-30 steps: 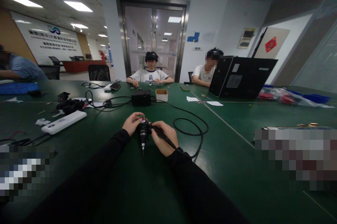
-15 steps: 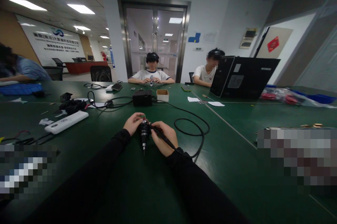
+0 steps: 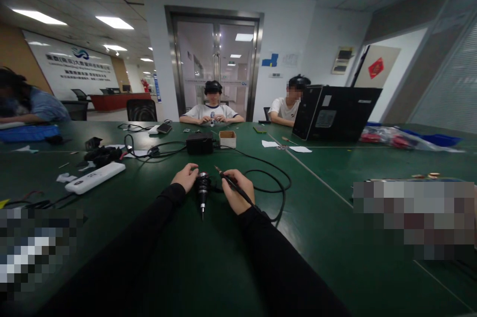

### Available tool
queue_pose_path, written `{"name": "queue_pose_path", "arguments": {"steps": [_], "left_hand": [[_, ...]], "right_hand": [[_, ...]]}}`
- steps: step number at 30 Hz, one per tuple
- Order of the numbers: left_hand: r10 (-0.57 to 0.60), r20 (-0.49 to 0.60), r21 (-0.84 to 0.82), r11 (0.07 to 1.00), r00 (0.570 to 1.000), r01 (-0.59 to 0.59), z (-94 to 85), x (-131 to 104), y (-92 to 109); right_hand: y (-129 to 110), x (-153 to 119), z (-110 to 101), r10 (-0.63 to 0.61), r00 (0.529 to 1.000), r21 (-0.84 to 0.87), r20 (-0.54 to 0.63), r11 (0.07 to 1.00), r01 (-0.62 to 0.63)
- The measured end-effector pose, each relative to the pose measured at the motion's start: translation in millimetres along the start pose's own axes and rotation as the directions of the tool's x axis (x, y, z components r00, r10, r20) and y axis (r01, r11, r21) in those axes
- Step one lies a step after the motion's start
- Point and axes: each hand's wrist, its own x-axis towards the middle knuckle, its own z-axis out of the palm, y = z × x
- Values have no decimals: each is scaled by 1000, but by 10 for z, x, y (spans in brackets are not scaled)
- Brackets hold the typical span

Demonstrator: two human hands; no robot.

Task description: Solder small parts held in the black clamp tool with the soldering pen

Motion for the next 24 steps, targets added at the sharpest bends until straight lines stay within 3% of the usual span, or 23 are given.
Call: {"name": "queue_pose_path", "arguments": {"steps": [2, 4, 6, 9, 14, 18, 24], "left_hand": [[34, -20, 90, 995, 999, -32, -60, -93, 87], [58, 31, 112, 992, 998, -61, -67, -212, 151], [56, 93, 143, 987, 994, -69, -22, -335, 199], [48, 90, 267, 961, 995, -71, 75, -476, 277], [48, 122, 366, 926, 991, -90, 34, -474, 356], [5, 120, 497, 865, 993, -65, -295, -258, 168], [-123, 2, 687, 721, 992, 88, -1182, 110, -381]], "right_hand": [[23, 4, -1, 10, 1000, 4, -18, 1000, -10], [21, 4, 2, 10, 1000, 3, -25, 1000, -10], [2, 2, 5, 12, 1000, 3, -27, 1000, -12], [-38, -6, 1, 23, 999, 7, -23, 1000, -22], [-64, -20, -22, 22, 999, 1, -25, 1000, -22], [-32, -20, -25, 26, 999, 14, -30, 1000, -25], [-43, 5, -2, 1, 1000, -8, -11, 1000, -1]]}}
